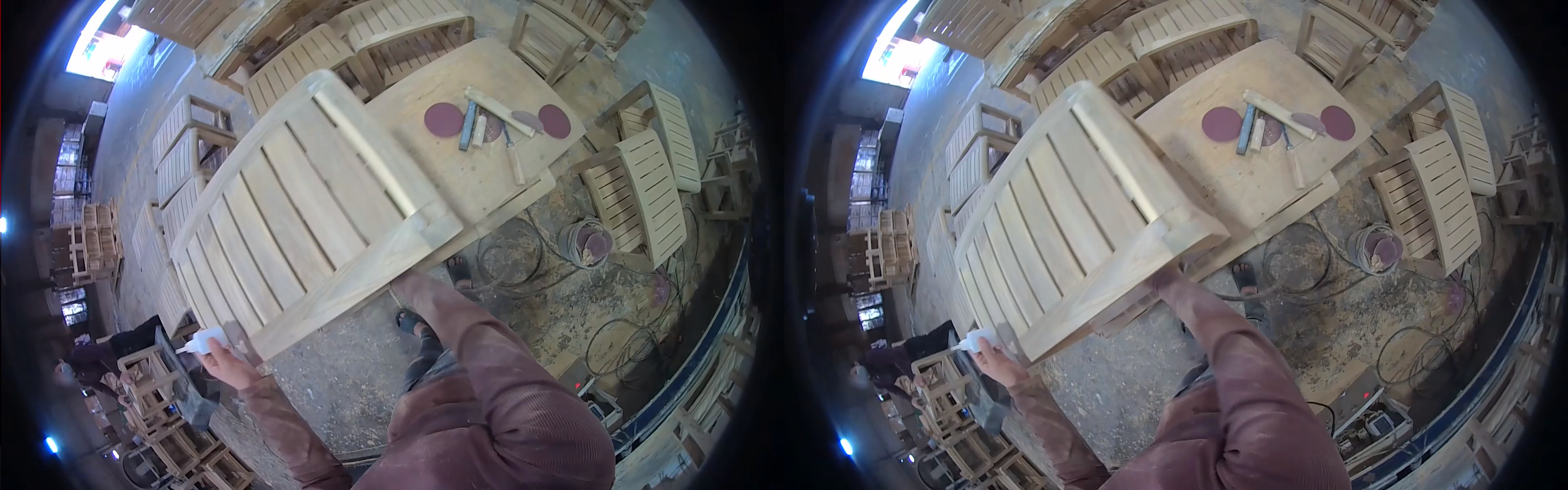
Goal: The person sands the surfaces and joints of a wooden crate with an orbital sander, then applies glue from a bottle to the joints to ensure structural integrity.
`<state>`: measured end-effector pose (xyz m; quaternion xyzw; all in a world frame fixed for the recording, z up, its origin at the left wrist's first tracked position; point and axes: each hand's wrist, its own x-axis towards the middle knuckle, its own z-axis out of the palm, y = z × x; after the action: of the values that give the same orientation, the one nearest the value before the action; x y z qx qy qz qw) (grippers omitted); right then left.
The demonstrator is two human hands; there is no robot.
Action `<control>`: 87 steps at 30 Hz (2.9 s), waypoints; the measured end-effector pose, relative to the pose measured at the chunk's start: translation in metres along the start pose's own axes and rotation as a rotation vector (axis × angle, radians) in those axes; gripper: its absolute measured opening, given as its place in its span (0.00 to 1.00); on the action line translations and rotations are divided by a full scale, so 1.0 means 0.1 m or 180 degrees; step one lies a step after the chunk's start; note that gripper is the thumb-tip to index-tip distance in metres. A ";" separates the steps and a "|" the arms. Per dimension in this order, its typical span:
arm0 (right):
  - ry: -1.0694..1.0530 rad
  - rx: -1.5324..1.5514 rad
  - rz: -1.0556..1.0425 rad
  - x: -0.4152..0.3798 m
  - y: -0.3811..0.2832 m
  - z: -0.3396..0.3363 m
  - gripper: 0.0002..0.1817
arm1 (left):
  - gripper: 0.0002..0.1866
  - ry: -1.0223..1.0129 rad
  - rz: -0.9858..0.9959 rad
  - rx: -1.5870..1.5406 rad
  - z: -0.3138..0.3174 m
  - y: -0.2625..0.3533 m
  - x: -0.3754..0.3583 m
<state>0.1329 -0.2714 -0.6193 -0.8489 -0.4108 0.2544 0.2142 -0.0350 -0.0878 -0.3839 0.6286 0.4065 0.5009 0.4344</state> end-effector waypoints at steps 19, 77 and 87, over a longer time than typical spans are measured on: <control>0.0806 0.0579 0.1224 0.18 1.73 -1.63 0.33 | 0.19 -0.0841 0.0076 0.0704 0.52 -0.01 -0.29; -0.0520 -0.0385 -0.1082 0.48 1.87 -1.59 0.26 | 0.20 -0.0509 0.0080 0.0769 0.48 -0.01 -0.29; 0.0097 -0.0116 -0.0439 0.64 1.80 -1.56 0.24 | 0.16 -0.0301 0.0242 0.0839 0.53 -0.01 -0.31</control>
<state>0.3681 -0.3467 -0.6177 -0.8261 -0.4697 0.2185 0.2219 0.0120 -0.1248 -0.3996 0.7181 0.4237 0.4291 0.3475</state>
